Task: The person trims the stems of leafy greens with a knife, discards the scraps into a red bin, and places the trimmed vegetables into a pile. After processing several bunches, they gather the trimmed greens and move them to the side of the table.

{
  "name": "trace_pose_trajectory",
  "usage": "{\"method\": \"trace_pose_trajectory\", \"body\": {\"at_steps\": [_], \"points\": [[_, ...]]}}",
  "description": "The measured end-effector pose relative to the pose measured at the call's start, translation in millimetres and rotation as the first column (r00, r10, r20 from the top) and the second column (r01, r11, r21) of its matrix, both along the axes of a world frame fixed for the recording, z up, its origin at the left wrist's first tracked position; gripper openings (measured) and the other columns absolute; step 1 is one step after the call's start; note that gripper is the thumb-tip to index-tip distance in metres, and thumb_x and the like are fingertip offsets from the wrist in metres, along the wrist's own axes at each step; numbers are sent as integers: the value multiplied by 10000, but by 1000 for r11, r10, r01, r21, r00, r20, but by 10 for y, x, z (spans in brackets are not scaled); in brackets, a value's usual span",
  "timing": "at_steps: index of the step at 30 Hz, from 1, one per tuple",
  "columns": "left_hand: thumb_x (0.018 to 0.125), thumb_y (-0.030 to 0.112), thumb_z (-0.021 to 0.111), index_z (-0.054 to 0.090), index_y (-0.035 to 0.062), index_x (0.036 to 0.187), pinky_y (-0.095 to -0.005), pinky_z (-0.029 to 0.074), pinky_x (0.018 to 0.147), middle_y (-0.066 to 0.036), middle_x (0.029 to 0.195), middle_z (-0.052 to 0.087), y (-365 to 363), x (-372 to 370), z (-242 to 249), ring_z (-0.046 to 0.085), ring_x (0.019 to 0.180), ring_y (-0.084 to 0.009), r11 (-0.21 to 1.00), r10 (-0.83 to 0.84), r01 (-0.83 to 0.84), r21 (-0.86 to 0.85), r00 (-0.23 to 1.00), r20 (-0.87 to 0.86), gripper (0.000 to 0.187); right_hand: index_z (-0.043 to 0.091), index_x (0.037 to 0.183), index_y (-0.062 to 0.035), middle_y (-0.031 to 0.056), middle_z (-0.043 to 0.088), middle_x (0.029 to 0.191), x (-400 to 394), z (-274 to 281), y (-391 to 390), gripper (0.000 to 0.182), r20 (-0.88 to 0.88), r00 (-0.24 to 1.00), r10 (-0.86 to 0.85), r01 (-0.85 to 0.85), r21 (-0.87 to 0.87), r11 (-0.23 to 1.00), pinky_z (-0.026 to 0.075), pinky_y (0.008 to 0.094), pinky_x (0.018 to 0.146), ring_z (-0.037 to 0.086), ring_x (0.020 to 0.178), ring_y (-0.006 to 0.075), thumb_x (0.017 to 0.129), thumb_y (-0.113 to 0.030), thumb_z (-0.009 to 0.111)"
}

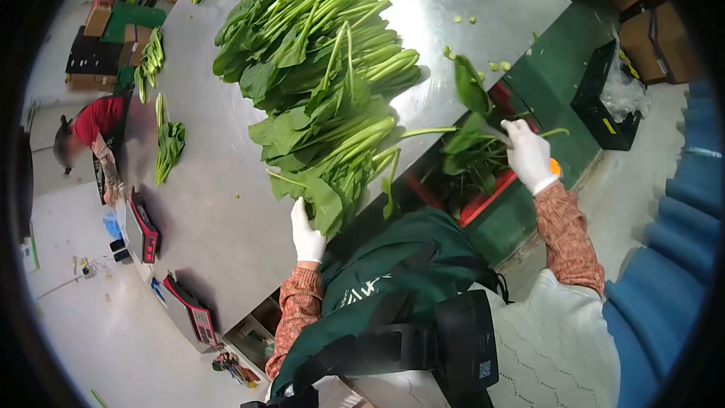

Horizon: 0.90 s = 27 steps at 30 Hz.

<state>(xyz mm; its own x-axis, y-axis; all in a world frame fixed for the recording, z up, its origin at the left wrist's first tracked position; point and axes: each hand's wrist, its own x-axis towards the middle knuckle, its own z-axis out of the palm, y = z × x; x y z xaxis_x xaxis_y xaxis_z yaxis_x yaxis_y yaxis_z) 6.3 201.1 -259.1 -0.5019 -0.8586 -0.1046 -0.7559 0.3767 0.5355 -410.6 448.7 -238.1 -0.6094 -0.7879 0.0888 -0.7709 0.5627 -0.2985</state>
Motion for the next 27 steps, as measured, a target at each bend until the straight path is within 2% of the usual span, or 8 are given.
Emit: {"method": "trace_pose_trajectory", "body": {"at_steps": [2,6,8,11,14,16,17,27], "points": [[838,243,732,410,-15,1429,-406,408,1085,-237,1426,459,4,0,36,476,1305,-380,998,44,-41,52,998,-43,721,658,1152,-120,96,668,1014,72,351,-295,377,145,987,-76,89,-88,992,539,410,714,666,874,332,796,0,625],[869,188,697,487,1,1377,-393,429,1065,-215,1372,527,-132,101,-66,524,1267,-356,995,53,-41,90,989,-136,580,703,1089,-58,111,703,862,552,236,-1091,205,540,804,250,30,-457,889,509,350,612,663,674,223,900,-72,622],[876,164,686,534,2,1330,-386,445,1046,-197,1316,575,-259,158,-9,560,1227,-335,986,69,-47,162,989,-134,505,682,1001,-9,53,655,833,833,1009,-1338,118,954,212,213,291,-270,918,446,305,541,521,593,135,943,-60,593],[879,154,682,576,-1,1281,-383,466,1018,-180,1245,621,-352,153,-60,599,1175,-309,971,138,-97,220,975,-177,444,650,831,-46,32,603,722,1046,1760,-1174,154,529,349,774,301,-845,442,393,288,481,444,495,119,958,-86,572],[891,100,676,601,-14,1235,-352,498,953,-175,1161,652,-336,111,-61,643,1081,-279,992,89,-74,104,985,-147,370,653,840,-50,29,605,722,1017,2356,-914,152,124,390,912,136,-988,75,396,285,484,450,498,117,960,-96,571],[885,106,680,616,-17,1198,-356,504,936,-192,1137,655,-395,78,-26,646,1061,-304,999,38,-37,16,996,-77,342,654,847,-52,27,606,722,1020,2633,-858,151,-6,359,933,40,-999,-22,398,283,486,453,500,116,962,-103,571],[876,222,681,640,1,1163,-389,498,932,-210,1155,636,-447,99,-32,629,1048,-371,1000,-2,2,-2,995,-104,365,655,850,-53,26,607,723,1039,2726,-873,151,-37,349,936,8,-999,-42,399,283,487,455,501,115,963,-106,571],[862,252,715,659,40,1138,-397,510,935,-186,1102,665,-564,255,33,645,1065,-341,994,-56,65,83,992,-111,352,663,881,-64,16,613,724,1032,2900,-1132,152,-169,349,922,-43,-985,-165,408,274,496,475,511,108,972,-140,568]]}}
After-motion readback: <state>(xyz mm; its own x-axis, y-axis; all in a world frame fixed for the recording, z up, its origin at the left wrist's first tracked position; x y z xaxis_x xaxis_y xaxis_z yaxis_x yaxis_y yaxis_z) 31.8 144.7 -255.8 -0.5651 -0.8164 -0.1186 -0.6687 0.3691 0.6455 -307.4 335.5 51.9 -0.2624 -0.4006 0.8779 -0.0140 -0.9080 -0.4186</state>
